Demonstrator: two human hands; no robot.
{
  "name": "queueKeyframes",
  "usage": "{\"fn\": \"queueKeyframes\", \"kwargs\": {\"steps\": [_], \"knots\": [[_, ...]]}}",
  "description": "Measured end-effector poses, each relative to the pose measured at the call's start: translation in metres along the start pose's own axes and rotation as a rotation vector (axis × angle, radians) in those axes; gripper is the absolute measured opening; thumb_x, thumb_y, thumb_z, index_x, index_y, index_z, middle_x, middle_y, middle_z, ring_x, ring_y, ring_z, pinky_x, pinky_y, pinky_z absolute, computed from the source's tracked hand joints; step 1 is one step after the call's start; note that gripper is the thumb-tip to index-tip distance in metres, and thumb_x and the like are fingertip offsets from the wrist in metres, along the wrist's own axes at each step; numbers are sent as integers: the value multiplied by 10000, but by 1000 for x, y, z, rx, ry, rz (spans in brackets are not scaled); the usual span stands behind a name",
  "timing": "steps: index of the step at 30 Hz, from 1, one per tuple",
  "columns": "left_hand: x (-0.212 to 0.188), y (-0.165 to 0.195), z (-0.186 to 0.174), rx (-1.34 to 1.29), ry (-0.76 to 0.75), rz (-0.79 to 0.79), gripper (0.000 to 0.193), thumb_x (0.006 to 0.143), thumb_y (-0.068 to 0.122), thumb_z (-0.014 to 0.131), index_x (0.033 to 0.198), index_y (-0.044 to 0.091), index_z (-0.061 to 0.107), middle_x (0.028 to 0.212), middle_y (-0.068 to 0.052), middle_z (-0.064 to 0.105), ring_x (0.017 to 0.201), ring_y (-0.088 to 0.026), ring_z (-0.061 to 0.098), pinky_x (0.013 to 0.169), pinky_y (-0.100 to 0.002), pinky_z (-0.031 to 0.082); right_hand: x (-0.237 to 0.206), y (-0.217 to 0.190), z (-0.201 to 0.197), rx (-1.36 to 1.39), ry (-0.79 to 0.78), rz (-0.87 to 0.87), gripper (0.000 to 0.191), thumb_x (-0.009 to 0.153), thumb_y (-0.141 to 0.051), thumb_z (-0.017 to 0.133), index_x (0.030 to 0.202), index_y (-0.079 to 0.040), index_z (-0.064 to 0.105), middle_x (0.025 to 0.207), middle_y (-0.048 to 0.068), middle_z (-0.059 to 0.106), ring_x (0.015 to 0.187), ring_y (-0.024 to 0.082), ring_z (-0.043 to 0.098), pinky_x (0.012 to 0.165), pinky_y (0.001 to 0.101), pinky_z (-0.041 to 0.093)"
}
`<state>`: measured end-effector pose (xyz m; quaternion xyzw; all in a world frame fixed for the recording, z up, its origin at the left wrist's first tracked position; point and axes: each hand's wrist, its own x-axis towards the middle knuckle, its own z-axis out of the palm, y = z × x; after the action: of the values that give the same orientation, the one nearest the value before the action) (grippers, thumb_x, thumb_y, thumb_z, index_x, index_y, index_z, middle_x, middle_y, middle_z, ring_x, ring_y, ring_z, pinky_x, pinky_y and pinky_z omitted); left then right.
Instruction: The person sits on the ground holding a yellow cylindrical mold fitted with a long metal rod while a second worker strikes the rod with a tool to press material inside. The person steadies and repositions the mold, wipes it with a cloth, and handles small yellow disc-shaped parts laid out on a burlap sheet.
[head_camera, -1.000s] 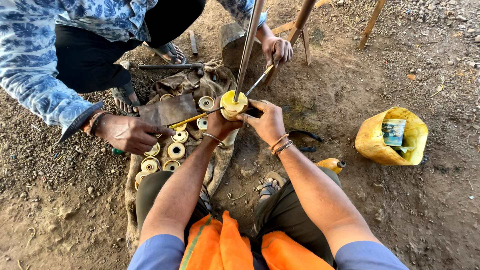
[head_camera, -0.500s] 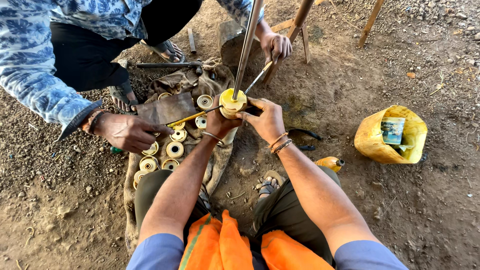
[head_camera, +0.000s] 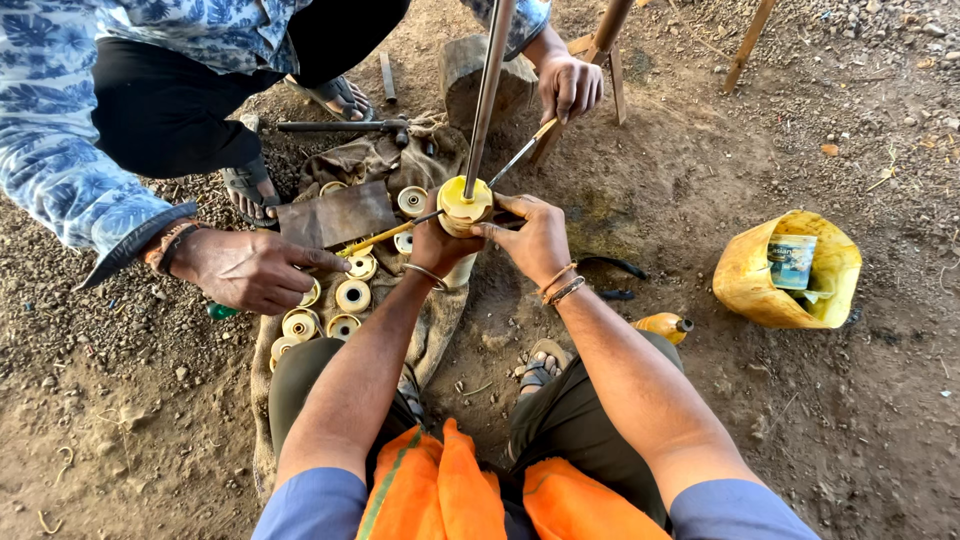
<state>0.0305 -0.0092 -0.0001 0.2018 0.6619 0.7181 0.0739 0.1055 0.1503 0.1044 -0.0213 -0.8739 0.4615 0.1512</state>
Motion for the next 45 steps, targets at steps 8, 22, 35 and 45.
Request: {"fn": "queueKeyframes", "kwargs": {"steps": [8, 22, 35, 45], "knots": [[-5, 0, 4, -23, -1, 17, 805, 684, 127, 945, 1339, 56, 482, 1227, -88, 694, 1129, -182, 700, 976, -344, 619, -3, -1, -5, -44, -7, -7, 532, 696, -249, 953, 1168, -74, 778, 969, 70, 783, 869, 140, 748, 803, 286, 590], [-3, -1, 4, -46, 0, 33, 800, 684, 126, 938, 1333, 52, 478, 1228, -94, 691, 1137, -185, 705, 971, -341, 621, -4, 4, -1, -2, 19, -30, 515, 708, -237, 944, 1167, -75, 777, 966, 71, 785, 854, 128, 753, 789, 275, 603], [-2, 1, 5, -76, -18, 18, 788, 698, 87, 936, 1335, 66, 473, 1235, -97, 685, 1147, -202, 707, 978, -355, 638, -1, 2, -4, -24, -1, -14, 518, 704, -243, 948, 1168, -85, 781, 972, 63, 785, 872, 130, 748, 809, 279, 599], [-2, 0, 6, -73, -19, -10, 825, 680, 84, 943, 1352, 61, 465, 1257, -99, 686, 1160, -198, 705, 990, -357, 631, -2, 3, -5, 18, 1, -8, 506, 714, -227, 943, 1168, -77, 777, 975, 62, 786, 879, 127, 753, 817, 278, 603]]}}
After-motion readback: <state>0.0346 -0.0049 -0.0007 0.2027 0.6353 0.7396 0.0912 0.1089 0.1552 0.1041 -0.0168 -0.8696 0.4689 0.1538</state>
